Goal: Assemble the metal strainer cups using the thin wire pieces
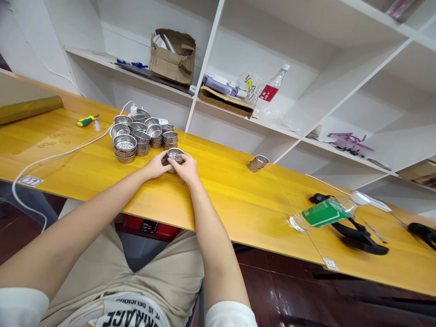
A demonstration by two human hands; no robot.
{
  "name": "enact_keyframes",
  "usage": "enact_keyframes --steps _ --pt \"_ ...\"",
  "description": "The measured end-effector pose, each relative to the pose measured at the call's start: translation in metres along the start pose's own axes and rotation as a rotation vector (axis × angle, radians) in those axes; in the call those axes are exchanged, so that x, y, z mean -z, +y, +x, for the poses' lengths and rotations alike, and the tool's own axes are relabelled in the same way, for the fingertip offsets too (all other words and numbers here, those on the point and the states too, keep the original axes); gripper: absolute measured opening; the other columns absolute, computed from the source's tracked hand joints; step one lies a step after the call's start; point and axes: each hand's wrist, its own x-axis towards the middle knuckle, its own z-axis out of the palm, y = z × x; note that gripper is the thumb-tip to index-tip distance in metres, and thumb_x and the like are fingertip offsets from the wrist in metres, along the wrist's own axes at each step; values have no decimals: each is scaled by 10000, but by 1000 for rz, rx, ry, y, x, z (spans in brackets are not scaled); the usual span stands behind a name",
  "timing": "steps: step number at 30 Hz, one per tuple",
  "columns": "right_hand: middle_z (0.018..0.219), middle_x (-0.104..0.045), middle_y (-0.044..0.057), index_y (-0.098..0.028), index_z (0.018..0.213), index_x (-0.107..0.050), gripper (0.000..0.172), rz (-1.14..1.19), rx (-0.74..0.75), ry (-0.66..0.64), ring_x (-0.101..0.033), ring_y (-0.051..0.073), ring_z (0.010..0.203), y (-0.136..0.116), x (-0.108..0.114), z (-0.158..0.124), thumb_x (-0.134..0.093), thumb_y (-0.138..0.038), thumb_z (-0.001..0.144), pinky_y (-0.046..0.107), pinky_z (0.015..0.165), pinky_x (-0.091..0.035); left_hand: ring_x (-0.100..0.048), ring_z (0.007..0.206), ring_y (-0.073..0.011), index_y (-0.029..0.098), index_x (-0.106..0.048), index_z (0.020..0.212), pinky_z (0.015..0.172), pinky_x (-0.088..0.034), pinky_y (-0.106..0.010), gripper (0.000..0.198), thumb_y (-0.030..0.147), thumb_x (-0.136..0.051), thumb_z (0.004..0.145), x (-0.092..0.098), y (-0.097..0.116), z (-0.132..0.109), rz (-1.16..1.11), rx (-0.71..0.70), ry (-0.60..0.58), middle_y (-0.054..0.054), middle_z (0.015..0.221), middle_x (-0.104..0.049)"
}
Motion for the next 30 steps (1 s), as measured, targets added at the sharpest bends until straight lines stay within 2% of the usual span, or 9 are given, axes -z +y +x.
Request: enact_keyframes --steps 9,12,18,24,27,30 --pt "1129 -757 92 -214 899 -794 323 5 -57 6 -704 275 1078 -7 -3 -1 -818 -492 737 415 1005 -539 -656 1219 -324 123 -560 1333 1102 -509 -473 738 362 -774 669 0 -4 3 -57 -28 13 -162 1330 -673" --pt "1091 -760 87 -214 888 -789 329 -15 -51 15 -703 265 1045 -7 -4 -1 -811 -507 741 408 990 -538 -660 1210 -326 123 -567 1315 1099 -509 -478 718 369 -772 673 0 -4 3 -42 -25 18 -162 1312 -681" --pt "917 -754 68 -207 777 -739 316 -61 -109 -15 -688 237 872 -11 1 0 -799 -516 745 375 848 -547 -674 1196 -316 145 -586 1310 1081 -527 -454 690 332 -778 673 0 1 0 27 -1 10 -130 1291 -704" --pt "907 -713 58 -209 677 -653 304 -132 -49 -27 -668 223 878 -11 3 1 -792 -471 745 370 889 -521 -660 1229 -333 157 -576 1351 1099 -512 -471 791 385 -848 644 0 -1 1 105 -32 -1 -138 1334 -687" --pt "969 -713 76 -211 697 -635 305 -155 -24 -42 -671 245 960 -8 3 2 -779 -471 763 402 960 -511 -664 1223 -329 169 -563 1367 1085 -521 -471 828 420 -873 640 1 -4 1 82 -38 -14 -138 1347 -679" --pt "1187 -698 115 -209 855 -670 282 -128 54 -10 -630 284 1187 -4 4 2 -793 -441 754 436 1078 -467 -649 1251 -331 180 -551 1384 1102 -507 -474 860 436 -891 637 1 -4 0 87 -41 -15 -140 1386 -655"
